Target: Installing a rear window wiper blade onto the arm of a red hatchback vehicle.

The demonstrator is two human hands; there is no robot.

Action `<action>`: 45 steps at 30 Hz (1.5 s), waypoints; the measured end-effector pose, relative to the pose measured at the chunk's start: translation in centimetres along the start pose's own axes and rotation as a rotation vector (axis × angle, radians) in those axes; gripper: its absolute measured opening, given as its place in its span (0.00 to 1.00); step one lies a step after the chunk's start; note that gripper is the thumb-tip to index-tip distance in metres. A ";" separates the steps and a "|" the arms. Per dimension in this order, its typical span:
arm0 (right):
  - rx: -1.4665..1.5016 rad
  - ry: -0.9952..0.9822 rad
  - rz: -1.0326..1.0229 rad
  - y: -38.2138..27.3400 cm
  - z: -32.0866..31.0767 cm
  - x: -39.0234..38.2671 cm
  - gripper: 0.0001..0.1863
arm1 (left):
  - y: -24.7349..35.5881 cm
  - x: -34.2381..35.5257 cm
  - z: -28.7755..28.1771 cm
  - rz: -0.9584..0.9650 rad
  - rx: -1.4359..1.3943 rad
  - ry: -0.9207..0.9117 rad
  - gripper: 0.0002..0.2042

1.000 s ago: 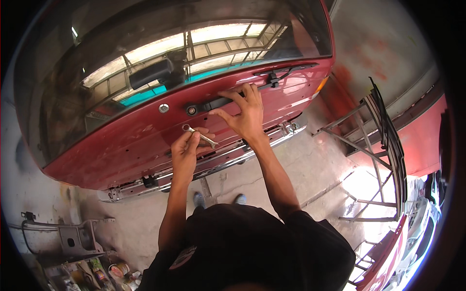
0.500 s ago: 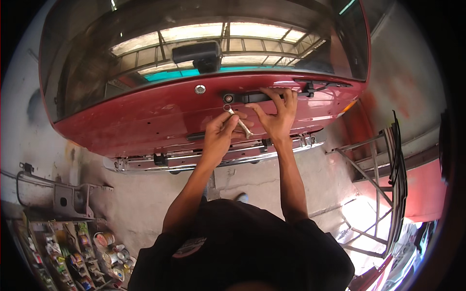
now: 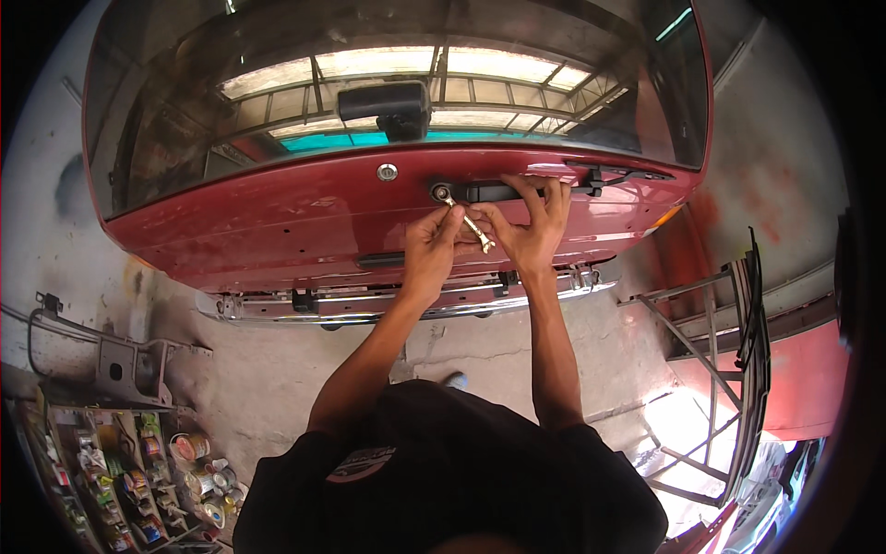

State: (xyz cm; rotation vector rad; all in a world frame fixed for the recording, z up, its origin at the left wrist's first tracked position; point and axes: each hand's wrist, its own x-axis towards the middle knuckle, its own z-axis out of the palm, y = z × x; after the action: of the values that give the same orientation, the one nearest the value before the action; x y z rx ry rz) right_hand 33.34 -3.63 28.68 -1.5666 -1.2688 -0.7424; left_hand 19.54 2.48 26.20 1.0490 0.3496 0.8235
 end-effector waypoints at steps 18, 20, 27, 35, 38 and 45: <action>-0.012 0.020 0.002 -0.2 -0.1 0.0 0.25 | 4.4 -0.4 -4.5 0.066 0.595 0.075 0.10; -0.013 0.019 -0.007 -0.3 0.0 0.0 0.25 | 6.3 0.8 -6.0 0.235 0.853 0.011 0.10; -0.029 0.014 0.017 0.1 -0.2 -0.2 0.25 | 11.6 1.7 -5.8 0.326 0.675 0.046 0.10; -0.005 -0.006 0.020 -0.2 -0.2 -0.1 0.25 | 2.6 -1.6 -3.0 -0.077 0.264 -0.048 0.12; -0.005 0.006 0.022 0.0 -0.2 -0.2 0.24 | 1.4 -0.9 -2.1 -0.015 0.240 -0.046 0.13; 0.001 0.002 0.020 -0.1 0.0 -0.2 0.24 | 0.8 -0.5 -0.8 -0.097 0.120 -0.036 0.16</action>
State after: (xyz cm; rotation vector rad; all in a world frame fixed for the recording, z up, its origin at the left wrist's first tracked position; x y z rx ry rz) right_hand 33.22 -3.75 28.54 -1.5747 -1.2504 -0.7308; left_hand 18.38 2.78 26.43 1.1482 0.4199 0.7028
